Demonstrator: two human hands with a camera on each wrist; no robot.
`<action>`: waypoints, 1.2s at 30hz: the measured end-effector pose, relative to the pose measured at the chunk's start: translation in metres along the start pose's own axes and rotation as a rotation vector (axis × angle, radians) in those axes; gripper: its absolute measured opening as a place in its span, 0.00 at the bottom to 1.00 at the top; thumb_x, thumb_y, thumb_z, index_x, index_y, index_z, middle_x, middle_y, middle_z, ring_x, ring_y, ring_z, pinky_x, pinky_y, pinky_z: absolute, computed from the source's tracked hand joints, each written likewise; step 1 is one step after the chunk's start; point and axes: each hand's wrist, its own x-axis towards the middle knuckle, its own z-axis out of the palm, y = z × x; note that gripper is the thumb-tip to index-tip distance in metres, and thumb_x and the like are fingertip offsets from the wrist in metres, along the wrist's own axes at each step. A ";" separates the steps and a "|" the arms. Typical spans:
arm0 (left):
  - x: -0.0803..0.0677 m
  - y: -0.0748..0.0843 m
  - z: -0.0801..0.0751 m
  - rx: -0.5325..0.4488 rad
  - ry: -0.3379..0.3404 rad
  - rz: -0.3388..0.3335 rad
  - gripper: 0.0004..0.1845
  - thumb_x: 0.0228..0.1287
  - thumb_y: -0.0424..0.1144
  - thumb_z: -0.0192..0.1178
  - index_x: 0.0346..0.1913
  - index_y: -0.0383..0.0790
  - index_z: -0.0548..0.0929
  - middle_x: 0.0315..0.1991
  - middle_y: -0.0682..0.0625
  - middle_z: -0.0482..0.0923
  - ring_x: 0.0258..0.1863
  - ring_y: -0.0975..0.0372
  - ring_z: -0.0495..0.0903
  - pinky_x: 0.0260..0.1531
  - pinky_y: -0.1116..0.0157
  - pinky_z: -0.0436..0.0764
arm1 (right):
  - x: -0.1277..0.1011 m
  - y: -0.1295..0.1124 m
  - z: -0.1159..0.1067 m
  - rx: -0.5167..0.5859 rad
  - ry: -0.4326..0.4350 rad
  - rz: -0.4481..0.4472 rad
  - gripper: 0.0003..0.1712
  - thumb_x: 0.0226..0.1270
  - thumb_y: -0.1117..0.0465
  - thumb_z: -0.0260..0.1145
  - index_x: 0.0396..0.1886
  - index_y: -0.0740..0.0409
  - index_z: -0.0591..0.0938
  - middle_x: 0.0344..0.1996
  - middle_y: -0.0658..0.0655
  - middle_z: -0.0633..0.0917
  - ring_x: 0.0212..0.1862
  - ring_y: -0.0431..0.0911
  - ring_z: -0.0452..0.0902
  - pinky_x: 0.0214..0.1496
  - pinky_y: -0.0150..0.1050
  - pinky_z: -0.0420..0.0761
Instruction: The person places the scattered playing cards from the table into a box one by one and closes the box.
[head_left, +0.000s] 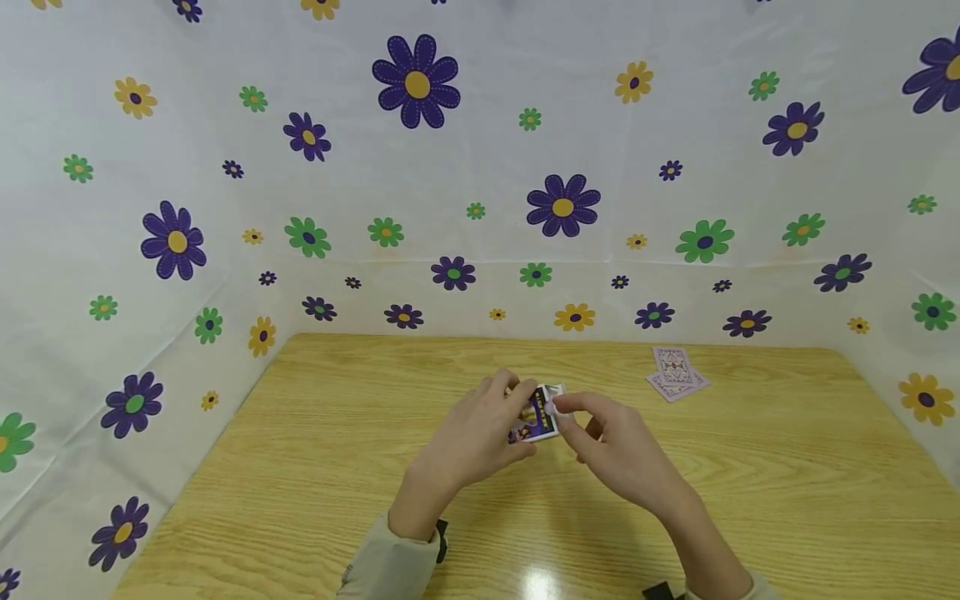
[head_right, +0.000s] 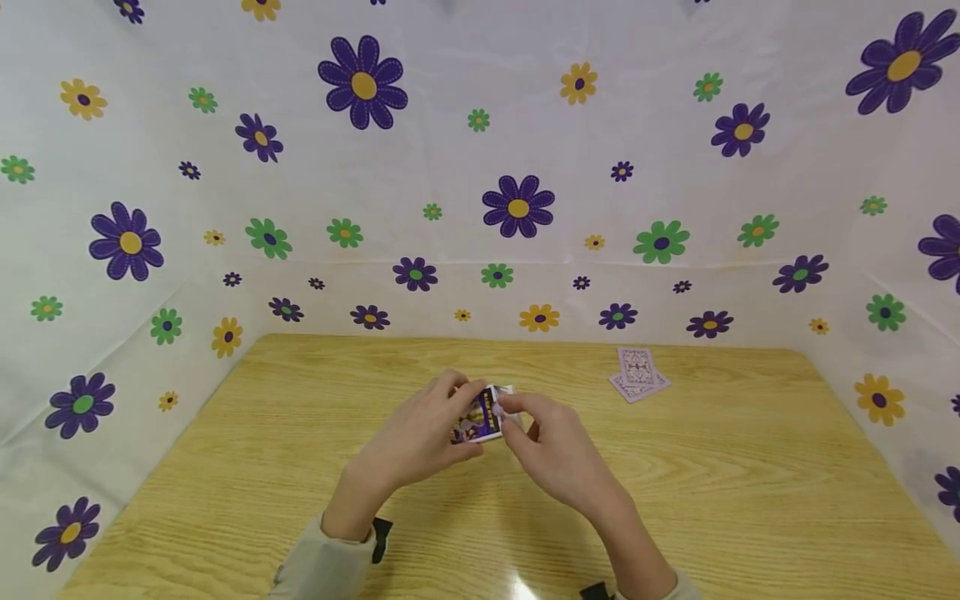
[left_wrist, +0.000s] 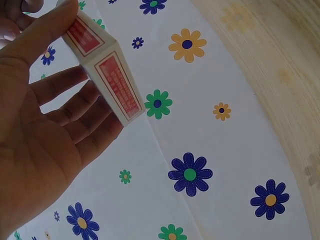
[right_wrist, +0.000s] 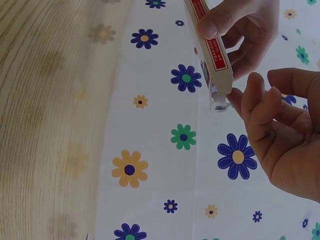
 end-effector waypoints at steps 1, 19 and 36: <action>0.000 0.000 0.000 0.002 -0.002 -0.001 0.38 0.57 0.50 0.73 0.68 0.46 0.69 0.56 0.45 0.71 0.46 0.59 0.75 0.46 0.59 0.81 | 0.000 0.000 -0.001 -0.001 0.004 -0.006 0.16 0.74 0.59 0.61 0.57 0.59 0.82 0.47 0.57 0.84 0.22 0.41 0.74 0.19 0.35 0.73; 0.000 0.000 0.001 0.012 -0.015 -0.012 0.39 0.57 0.51 0.73 0.69 0.45 0.69 0.57 0.46 0.71 0.47 0.59 0.75 0.48 0.58 0.80 | 0.003 0.017 -0.020 -0.025 0.089 0.012 0.17 0.73 0.63 0.61 0.59 0.60 0.80 0.53 0.60 0.83 0.25 0.43 0.74 0.22 0.35 0.75; 0.002 -0.001 0.002 -0.001 -0.029 -0.005 0.39 0.57 0.50 0.73 0.70 0.45 0.68 0.58 0.45 0.71 0.48 0.59 0.75 0.48 0.59 0.80 | 0.007 0.039 -0.053 -0.069 0.180 0.093 0.21 0.75 0.60 0.57 0.63 0.63 0.76 0.54 0.64 0.81 0.47 0.53 0.77 0.39 0.39 0.80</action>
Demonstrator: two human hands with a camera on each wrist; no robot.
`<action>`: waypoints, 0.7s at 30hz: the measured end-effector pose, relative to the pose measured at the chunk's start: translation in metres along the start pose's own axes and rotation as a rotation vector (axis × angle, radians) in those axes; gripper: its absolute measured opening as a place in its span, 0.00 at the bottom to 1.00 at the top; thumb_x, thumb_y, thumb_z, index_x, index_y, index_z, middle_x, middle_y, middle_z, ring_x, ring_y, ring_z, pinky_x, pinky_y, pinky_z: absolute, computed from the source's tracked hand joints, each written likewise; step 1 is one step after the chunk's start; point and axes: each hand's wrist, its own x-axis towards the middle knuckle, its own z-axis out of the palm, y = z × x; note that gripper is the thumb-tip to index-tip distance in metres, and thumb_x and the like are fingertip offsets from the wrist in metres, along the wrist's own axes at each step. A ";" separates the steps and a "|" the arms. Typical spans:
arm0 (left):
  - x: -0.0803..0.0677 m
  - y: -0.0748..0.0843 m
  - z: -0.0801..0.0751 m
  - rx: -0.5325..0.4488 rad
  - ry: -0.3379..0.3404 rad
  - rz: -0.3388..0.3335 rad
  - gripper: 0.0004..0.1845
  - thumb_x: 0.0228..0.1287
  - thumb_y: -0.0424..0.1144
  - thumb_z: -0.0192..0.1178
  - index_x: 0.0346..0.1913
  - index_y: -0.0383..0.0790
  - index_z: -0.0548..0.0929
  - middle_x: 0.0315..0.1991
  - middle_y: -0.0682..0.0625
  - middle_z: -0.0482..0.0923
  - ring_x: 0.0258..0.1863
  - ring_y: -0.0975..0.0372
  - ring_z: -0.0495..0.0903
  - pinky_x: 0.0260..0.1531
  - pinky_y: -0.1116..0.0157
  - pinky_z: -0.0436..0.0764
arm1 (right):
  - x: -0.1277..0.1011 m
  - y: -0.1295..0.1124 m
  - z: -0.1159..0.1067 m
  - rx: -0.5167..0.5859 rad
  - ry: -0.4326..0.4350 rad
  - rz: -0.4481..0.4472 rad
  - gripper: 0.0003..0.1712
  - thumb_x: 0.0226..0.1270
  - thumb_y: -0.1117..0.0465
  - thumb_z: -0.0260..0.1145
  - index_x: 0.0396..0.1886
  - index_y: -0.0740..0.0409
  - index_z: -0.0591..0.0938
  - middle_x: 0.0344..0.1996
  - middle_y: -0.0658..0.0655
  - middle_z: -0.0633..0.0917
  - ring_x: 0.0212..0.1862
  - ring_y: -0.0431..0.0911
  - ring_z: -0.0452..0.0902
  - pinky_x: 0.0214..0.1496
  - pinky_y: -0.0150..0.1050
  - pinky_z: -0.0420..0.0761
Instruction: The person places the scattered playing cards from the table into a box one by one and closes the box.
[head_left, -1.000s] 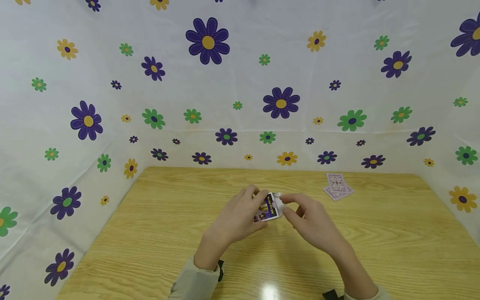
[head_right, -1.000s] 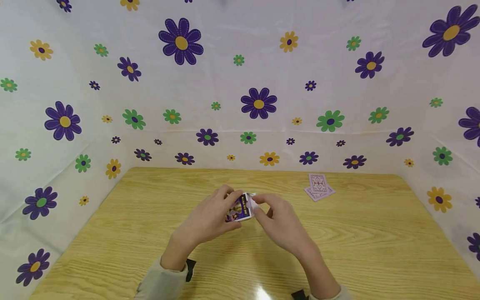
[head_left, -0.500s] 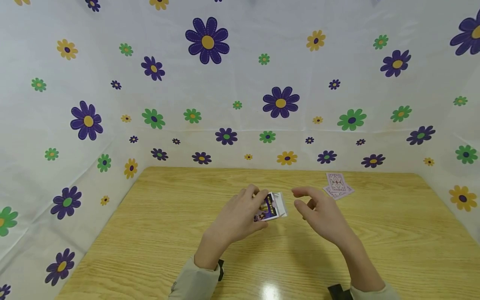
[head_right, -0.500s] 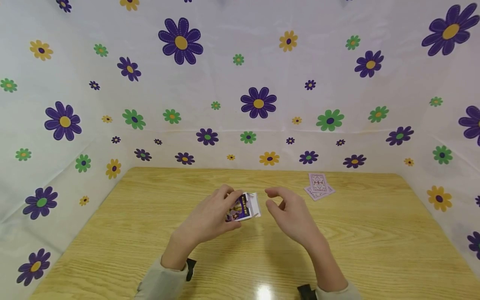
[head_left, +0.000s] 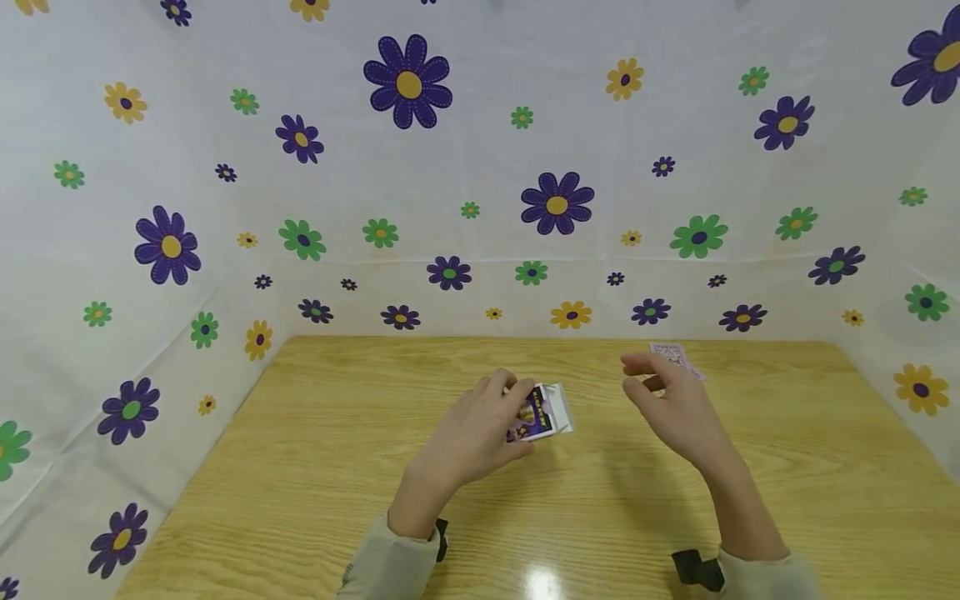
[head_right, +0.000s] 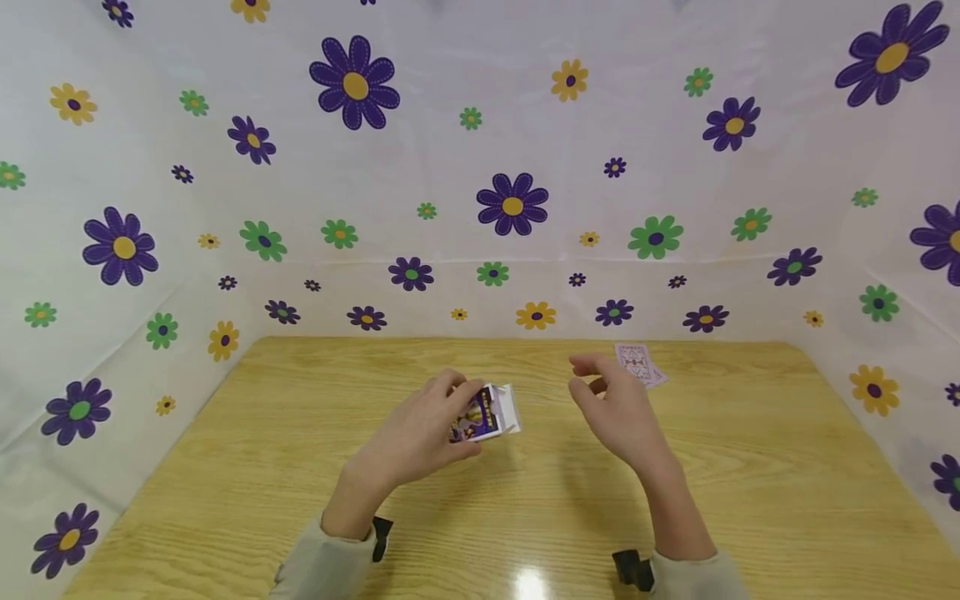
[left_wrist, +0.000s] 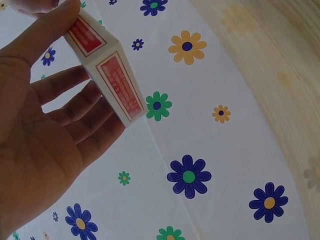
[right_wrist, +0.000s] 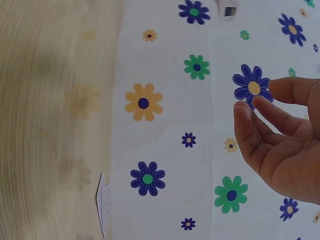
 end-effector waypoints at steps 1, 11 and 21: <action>0.000 0.000 0.000 -0.002 0.001 0.000 0.39 0.57 0.51 0.73 0.69 0.45 0.68 0.58 0.45 0.71 0.48 0.59 0.75 0.48 0.59 0.80 | 0.001 0.001 0.000 -0.010 0.000 0.000 0.21 0.75 0.61 0.57 0.64 0.63 0.75 0.55 0.64 0.81 0.49 0.53 0.77 0.40 0.40 0.80; 0.000 -0.002 0.000 0.001 -0.003 -0.006 0.39 0.58 0.52 0.72 0.69 0.45 0.69 0.58 0.45 0.71 0.48 0.59 0.75 0.49 0.59 0.80 | 0.019 0.016 0.008 -0.181 -0.058 -0.025 0.27 0.71 0.65 0.58 0.66 0.73 0.70 0.60 0.74 0.74 0.58 0.67 0.71 0.55 0.61 0.76; -0.001 -0.001 -0.002 0.013 -0.004 0.000 0.38 0.58 0.52 0.72 0.69 0.44 0.69 0.57 0.45 0.71 0.47 0.59 0.75 0.48 0.60 0.80 | 0.043 0.052 0.004 -0.345 -0.122 0.035 0.30 0.66 0.64 0.58 0.64 0.77 0.69 0.61 0.83 0.66 0.62 0.75 0.64 0.57 0.67 0.71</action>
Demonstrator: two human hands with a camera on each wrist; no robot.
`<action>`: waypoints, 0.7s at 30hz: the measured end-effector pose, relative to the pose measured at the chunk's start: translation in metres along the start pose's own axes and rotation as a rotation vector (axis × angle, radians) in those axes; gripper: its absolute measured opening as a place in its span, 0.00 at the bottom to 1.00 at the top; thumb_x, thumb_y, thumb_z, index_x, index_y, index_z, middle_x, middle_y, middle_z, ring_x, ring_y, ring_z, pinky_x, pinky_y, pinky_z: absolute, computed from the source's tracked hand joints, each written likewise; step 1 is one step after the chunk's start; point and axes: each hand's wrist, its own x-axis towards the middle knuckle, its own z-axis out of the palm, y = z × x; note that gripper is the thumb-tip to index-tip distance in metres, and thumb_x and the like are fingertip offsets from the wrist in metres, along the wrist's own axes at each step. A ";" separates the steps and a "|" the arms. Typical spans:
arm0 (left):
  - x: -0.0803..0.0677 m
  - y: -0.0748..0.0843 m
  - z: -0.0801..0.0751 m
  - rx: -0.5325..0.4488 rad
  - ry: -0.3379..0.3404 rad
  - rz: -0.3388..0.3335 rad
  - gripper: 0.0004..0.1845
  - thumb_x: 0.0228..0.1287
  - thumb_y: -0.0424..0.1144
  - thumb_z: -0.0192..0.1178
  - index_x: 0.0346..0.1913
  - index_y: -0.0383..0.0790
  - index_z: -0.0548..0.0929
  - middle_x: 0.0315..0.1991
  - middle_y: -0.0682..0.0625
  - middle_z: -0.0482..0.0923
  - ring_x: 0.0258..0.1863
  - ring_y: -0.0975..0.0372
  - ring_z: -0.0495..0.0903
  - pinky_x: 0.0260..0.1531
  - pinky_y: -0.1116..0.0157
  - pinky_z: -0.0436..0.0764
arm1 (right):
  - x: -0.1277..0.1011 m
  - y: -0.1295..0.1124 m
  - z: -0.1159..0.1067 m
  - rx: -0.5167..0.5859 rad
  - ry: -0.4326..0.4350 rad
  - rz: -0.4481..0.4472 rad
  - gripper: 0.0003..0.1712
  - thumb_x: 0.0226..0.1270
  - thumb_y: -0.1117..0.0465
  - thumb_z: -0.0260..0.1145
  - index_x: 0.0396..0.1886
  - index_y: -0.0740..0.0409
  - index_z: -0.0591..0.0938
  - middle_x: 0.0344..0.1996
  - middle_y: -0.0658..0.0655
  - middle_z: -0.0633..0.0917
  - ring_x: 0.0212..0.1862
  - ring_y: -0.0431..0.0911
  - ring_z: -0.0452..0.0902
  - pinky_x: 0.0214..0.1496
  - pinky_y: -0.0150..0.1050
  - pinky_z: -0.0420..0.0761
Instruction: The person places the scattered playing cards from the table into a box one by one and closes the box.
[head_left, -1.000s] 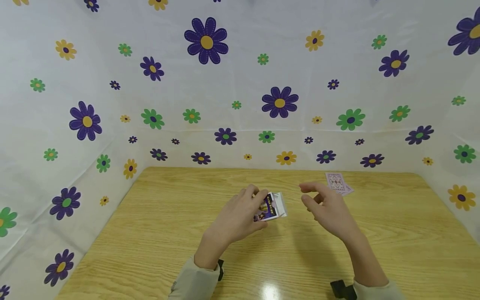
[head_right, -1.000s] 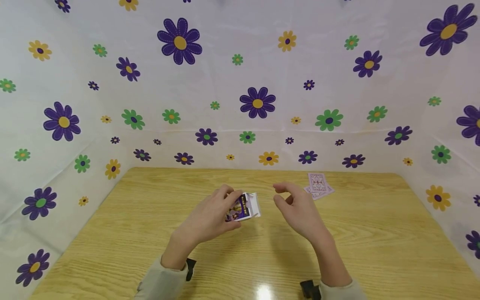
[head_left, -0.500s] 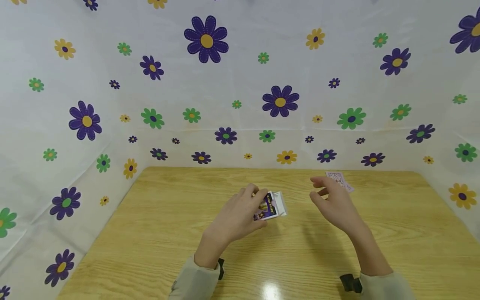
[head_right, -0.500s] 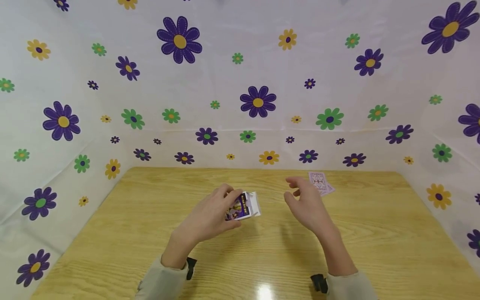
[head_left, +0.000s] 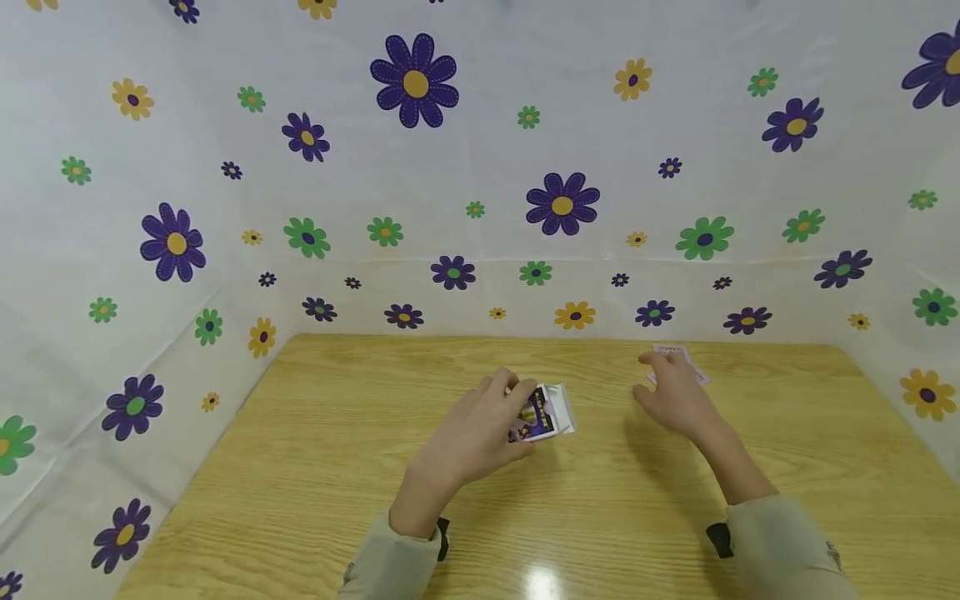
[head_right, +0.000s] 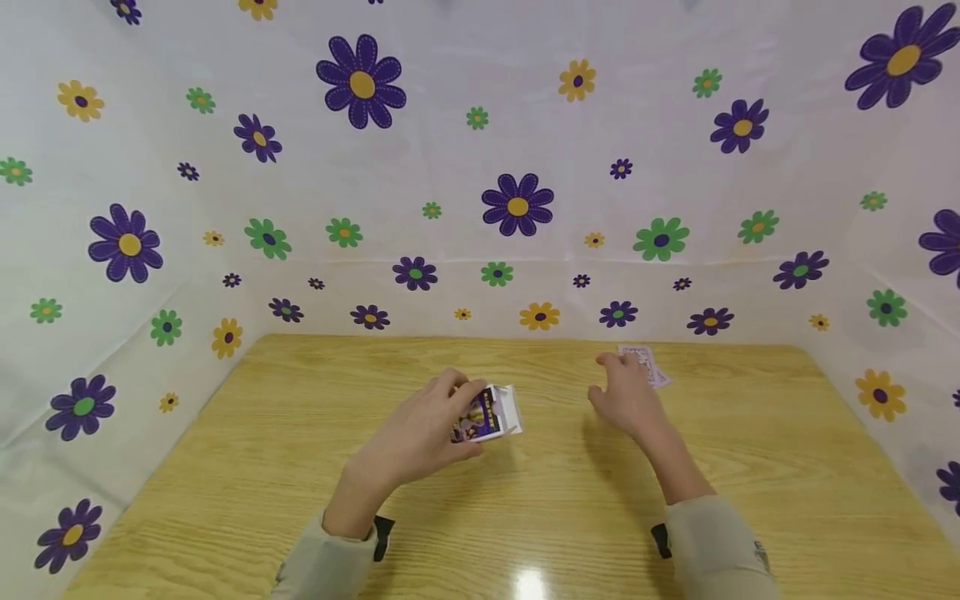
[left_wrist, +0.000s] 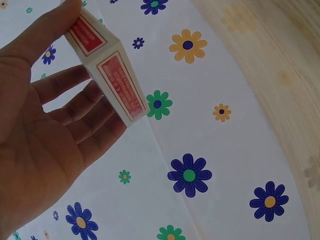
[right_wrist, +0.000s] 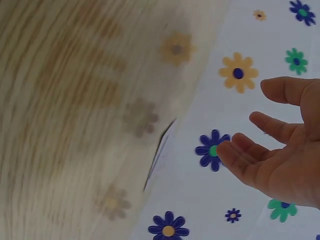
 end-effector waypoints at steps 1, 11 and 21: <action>0.000 0.000 0.000 0.001 -0.001 0.000 0.38 0.58 0.52 0.72 0.68 0.44 0.69 0.57 0.45 0.71 0.47 0.59 0.75 0.48 0.60 0.80 | 0.003 0.004 0.001 -0.010 -0.017 0.014 0.30 0.66 0.64 0.58 0.64 0.77 0.69 0.61 0.83 0.65 0.61 0.76 0.64 0.55 0.67 0.73; -0.001 0.001 0.000 0.021 -0.005 0.008 0.38 0.58 0.53 0.72 0.68 0.45 0.69 0.56 0.46 0.71 0.47 0.59 0.75 0.49 0.60 0.80 | 0.020 0.034 0.006 -0.114 -0.139 0.199 0.36 0.62 0.64 0.53 0.67 0.81 0.61 0.63 0.88 0.57 0.64 0.81 0.54 0.60 0.73 0.65; -0.001 0.002 -0.001 0.025 -0.016 -0.001 0.39 0.59 0.55 0.70 0.69 0.45 0.69 0.57 0.46 0.71 0.49 0.59 0.76 0.50 0.60 0.80 | 0.029 0.056 0.011 -0.183 -0.163 0.268 0.32 0.76 0.55 0.47 0.70 0.75 0.62 0.62 0.85 0.61 0.62 0.78 0.57 0.60 0.72 0.65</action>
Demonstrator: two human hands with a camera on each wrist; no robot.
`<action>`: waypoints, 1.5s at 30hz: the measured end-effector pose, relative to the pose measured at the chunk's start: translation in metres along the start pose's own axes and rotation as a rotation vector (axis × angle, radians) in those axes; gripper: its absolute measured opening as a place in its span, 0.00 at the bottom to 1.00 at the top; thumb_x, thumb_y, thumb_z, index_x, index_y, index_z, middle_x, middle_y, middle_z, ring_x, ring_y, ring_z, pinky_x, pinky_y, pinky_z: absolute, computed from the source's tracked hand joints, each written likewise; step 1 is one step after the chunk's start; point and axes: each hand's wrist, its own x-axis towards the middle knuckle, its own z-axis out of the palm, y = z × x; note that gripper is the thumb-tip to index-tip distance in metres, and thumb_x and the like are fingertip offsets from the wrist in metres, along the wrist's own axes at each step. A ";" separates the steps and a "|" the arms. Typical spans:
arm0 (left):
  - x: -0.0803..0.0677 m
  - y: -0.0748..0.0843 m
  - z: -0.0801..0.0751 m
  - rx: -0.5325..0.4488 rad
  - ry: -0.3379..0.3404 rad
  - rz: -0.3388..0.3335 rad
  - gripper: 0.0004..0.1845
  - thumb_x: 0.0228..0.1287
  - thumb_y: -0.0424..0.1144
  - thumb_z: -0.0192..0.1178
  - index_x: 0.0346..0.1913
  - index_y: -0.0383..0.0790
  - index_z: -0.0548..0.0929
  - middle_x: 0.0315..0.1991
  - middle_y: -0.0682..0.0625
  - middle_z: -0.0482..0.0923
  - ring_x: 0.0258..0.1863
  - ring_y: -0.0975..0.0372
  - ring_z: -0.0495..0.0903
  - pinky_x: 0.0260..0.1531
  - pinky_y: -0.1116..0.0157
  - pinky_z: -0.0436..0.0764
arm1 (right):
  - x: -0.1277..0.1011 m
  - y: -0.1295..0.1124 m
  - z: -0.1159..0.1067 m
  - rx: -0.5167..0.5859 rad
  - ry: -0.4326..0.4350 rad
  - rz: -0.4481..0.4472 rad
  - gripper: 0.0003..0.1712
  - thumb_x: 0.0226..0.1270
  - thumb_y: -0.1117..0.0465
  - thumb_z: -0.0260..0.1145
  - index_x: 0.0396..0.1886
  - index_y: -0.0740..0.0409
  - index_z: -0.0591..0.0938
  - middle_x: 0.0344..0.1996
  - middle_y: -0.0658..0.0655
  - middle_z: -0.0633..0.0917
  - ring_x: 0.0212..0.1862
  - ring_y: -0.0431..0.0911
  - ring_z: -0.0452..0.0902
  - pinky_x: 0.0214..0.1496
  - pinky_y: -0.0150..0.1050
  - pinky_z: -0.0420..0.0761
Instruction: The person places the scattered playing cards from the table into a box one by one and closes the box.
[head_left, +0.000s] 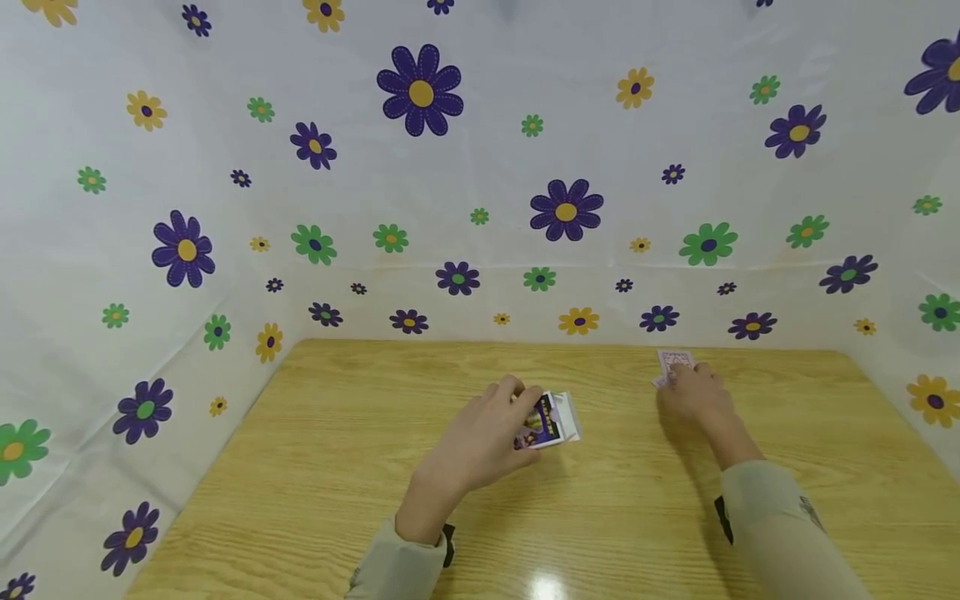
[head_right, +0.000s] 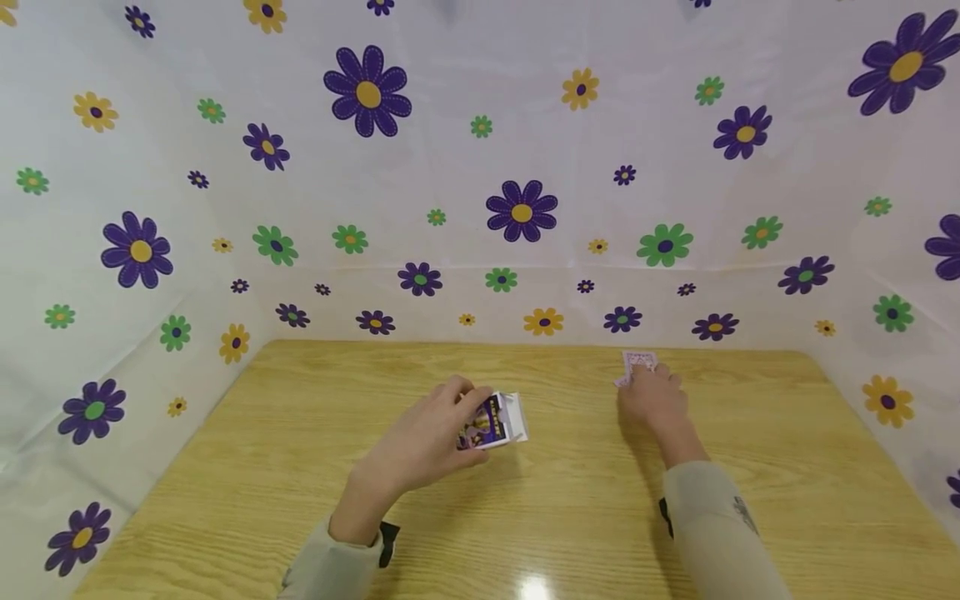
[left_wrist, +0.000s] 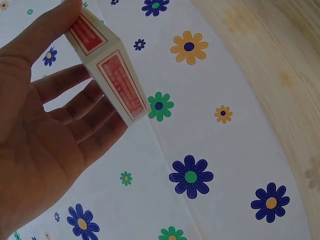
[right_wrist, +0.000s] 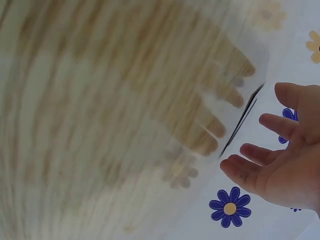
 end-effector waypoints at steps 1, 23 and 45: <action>0.000 0.000 0.000 0.002 0.002 0.001 0.39 0.59 0.55 0.70 0.69 0.45 0.69 0.57 0.46 0.71 0.49 0.59 0.76 0.49 0.60 0.80 | 0.000 0.000 0.000 -0.004 -0.003 -0.001 0.32 0.77 0.55 0.46 0.69 0.74 0.64 0.60 0.85 0.62 0.61 0.78 0.58 0.59 0.72 0.65; 0.000 -0.001 0.002 0.000 0.014 -0.002 0.39 0.57 0.54 0.72 0.69 0.45 0.69 0.57 0.46 0.72 0.48 0.60 0.75 0.48 0.61 0.80 | 0.001 0.016 -0.002 0.067 0.047 0.131 0.38 0.64 0.50 0.66 0.52 0.86 0.69 0.41 0.76 0.72 0.43 0.64 0.69 0.42 0.54 0.76; -0.001 -0.001 -0.001 -0.015 0.000 -0.017 0.39 0.57 0.54 0.72 0.68 0.45 0.69 0.57 0.46 0.71 0.48 0.60 0.75 0.48 0.61 0.80 | 0.001 0.022 -0.016 0.214 -0.044 0.226 0.46 0.58 0.52 0.72 0.56 0.89 0.65 0.48 0.81 0.67 0.46 0.65 0.67 0.56 0.60 0.73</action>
